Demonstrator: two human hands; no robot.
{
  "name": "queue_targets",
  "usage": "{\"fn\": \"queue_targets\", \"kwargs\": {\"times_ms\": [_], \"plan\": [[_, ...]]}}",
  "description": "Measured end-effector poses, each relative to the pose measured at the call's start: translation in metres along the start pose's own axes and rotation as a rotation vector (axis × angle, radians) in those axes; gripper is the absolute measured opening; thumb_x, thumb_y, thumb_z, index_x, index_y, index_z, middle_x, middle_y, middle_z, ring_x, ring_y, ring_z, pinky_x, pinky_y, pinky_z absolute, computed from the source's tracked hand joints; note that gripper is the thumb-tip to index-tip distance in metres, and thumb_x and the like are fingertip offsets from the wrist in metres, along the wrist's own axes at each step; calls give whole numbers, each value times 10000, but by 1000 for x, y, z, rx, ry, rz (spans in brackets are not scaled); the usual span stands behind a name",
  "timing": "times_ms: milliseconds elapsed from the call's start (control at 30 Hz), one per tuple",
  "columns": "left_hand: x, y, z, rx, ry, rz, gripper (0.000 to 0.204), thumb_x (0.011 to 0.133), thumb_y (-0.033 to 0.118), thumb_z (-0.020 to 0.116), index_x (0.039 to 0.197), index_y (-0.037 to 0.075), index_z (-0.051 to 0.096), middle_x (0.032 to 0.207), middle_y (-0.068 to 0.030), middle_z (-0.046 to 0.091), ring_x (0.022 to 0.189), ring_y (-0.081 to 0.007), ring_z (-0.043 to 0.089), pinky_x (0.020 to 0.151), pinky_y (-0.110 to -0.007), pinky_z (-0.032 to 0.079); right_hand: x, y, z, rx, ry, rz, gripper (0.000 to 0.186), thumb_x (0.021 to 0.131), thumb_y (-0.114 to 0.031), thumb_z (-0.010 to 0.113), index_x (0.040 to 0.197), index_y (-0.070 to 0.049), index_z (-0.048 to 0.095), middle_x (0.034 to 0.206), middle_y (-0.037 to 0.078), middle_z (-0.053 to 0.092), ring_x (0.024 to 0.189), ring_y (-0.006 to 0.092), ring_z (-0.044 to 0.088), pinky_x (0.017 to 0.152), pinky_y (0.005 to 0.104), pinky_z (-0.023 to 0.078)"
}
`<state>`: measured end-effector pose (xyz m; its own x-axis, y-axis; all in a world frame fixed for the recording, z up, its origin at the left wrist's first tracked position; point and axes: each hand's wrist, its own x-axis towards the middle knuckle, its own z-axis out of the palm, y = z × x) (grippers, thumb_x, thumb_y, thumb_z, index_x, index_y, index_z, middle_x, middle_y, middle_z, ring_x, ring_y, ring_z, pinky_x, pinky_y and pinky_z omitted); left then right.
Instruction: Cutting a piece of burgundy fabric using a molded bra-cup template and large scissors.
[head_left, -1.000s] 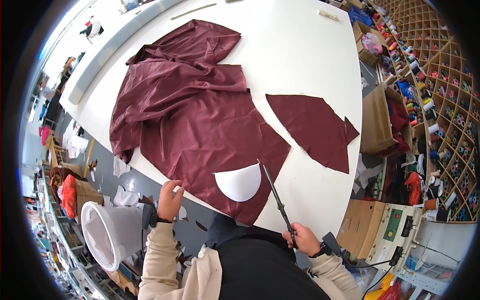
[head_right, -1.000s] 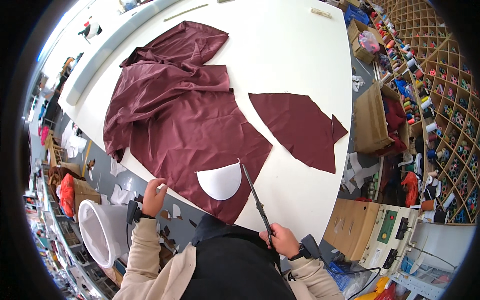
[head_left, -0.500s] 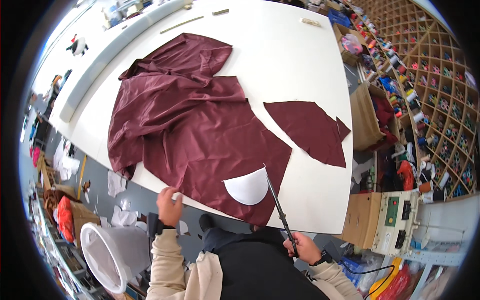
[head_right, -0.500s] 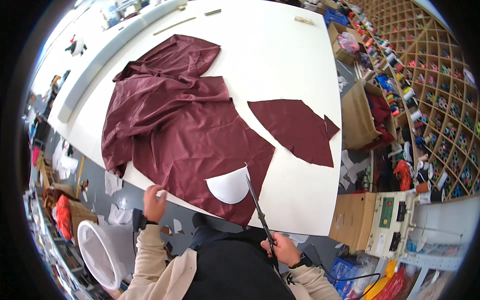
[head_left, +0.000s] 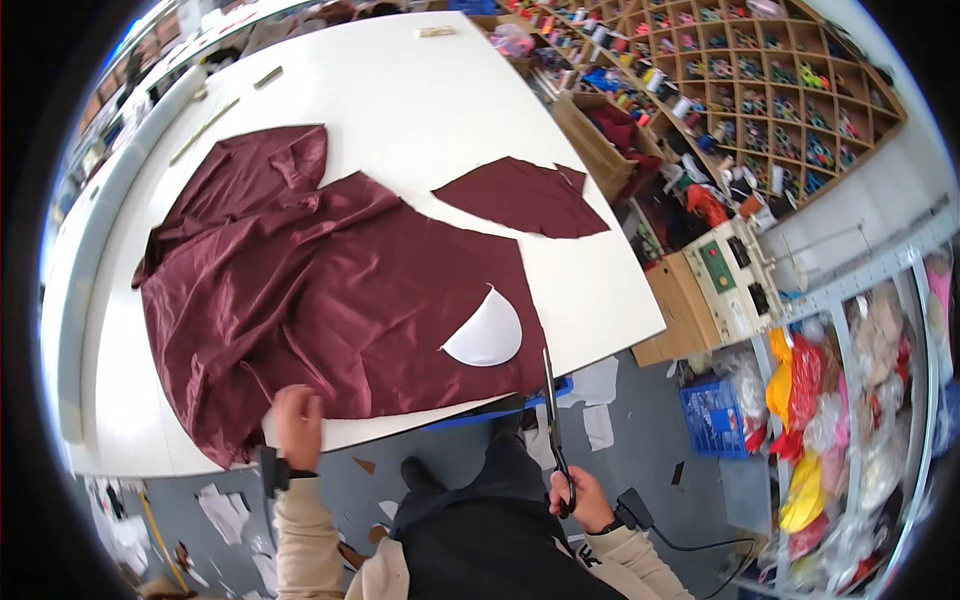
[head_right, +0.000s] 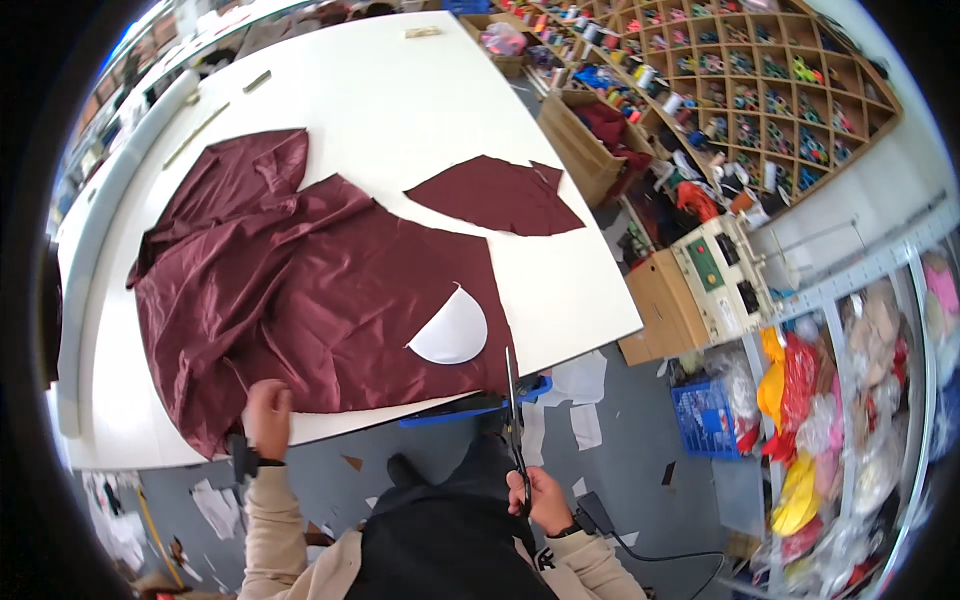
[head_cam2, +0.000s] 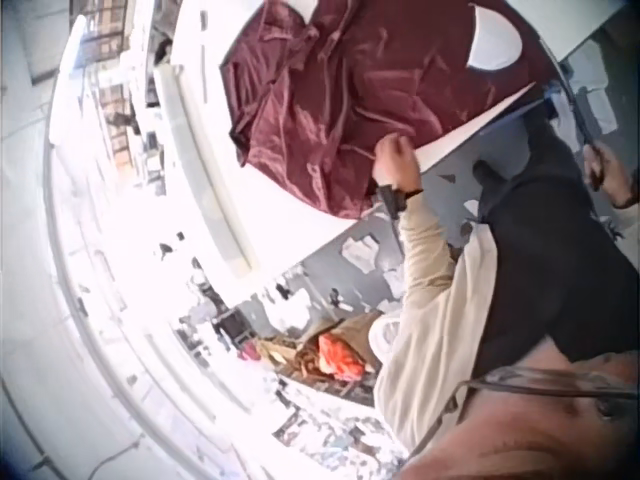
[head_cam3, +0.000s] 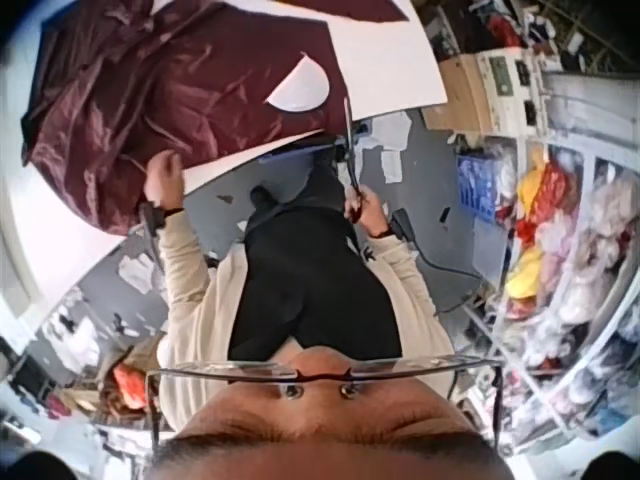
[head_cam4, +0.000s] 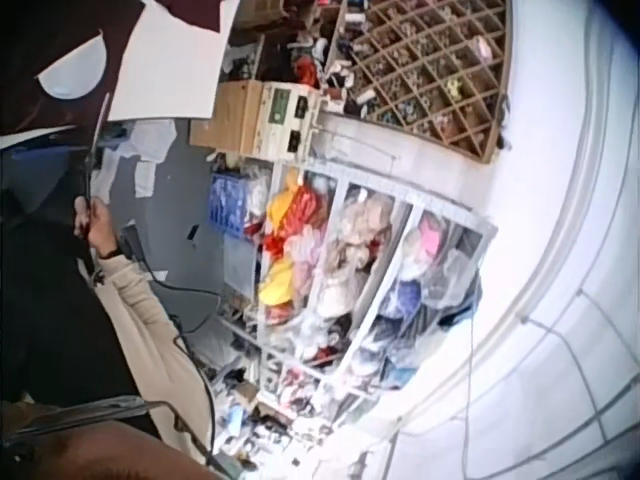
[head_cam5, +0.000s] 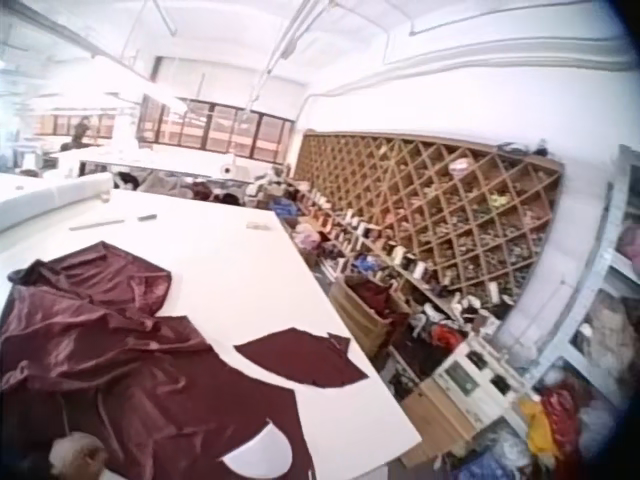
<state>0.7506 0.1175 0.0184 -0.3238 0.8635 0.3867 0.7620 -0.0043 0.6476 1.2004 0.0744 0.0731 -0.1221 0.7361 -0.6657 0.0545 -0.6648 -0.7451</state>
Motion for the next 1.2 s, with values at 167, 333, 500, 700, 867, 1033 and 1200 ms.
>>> {"fn": "queue_targets", "kwargs": {"times_ms": [167,333,500,700,867,1033,1200], "plan": [[19,54,74,-236,-264,50,103,771,57,672,864,25,640,952,-149,625,898,-342,591,781,-409,482,-27,13,26,12,32,48,369,936,-421,618,860,-70,533,674,15,562,571,115,574,540,247,459],[31,68,136,-130,-223,144,242,761,121,695,988,50,650,1047,-150,608,968,-360,570,821,-452,475,-9,16,35,-51,48,84,403,915,-449,638,853,-63,540,665,14,560,551,116,572,516,249,455],[44,85,161,-32,-308,89,339,788,146,677,1101,30,620,1157,-176,564,1076,-379,522,920,-450,435,11,1,39,-55,45,98,471,886,-491,661,821,-45,524,663,26,561,529,109,560,492,253,452],[50,90,165,119,-366,71,256,776,172,693,1021,100,676,1174,-114,564,1096,-344,521,870,-468,455,31,-10,32,-65,-26,117,429,913,-456,639,830,-51,525,657,25,563,536,116,571,496,252,458],[51,91,164,129,-420,93,212,777,174,693,983,122,690,1191,-102,559,1125,-343,503,886,-470,442,40,-6,25,-82,-48,112,434,915,-456,636,818,-51,511,656,30,562,536,115,568,499,253,465],[53,95,161,98,-451,57,192,774,179,697,960,133,696,1224,-97,548,1161,-341,481,910,-478,420,41,-5,23,-16,-39,107,484,884,-502,658,813,-47,511,654,23,558,530,105,559,488,249,447],[54,99,159,149,-516,60,248,783,185,690,1024,130,679,1247,-113,528,1174,-354,466,930,-484,407,43,-9,24,-64,-36,115,472,891,-487,656,815,-42,519,657,24,565,536,102,563,491,247,448]]}}
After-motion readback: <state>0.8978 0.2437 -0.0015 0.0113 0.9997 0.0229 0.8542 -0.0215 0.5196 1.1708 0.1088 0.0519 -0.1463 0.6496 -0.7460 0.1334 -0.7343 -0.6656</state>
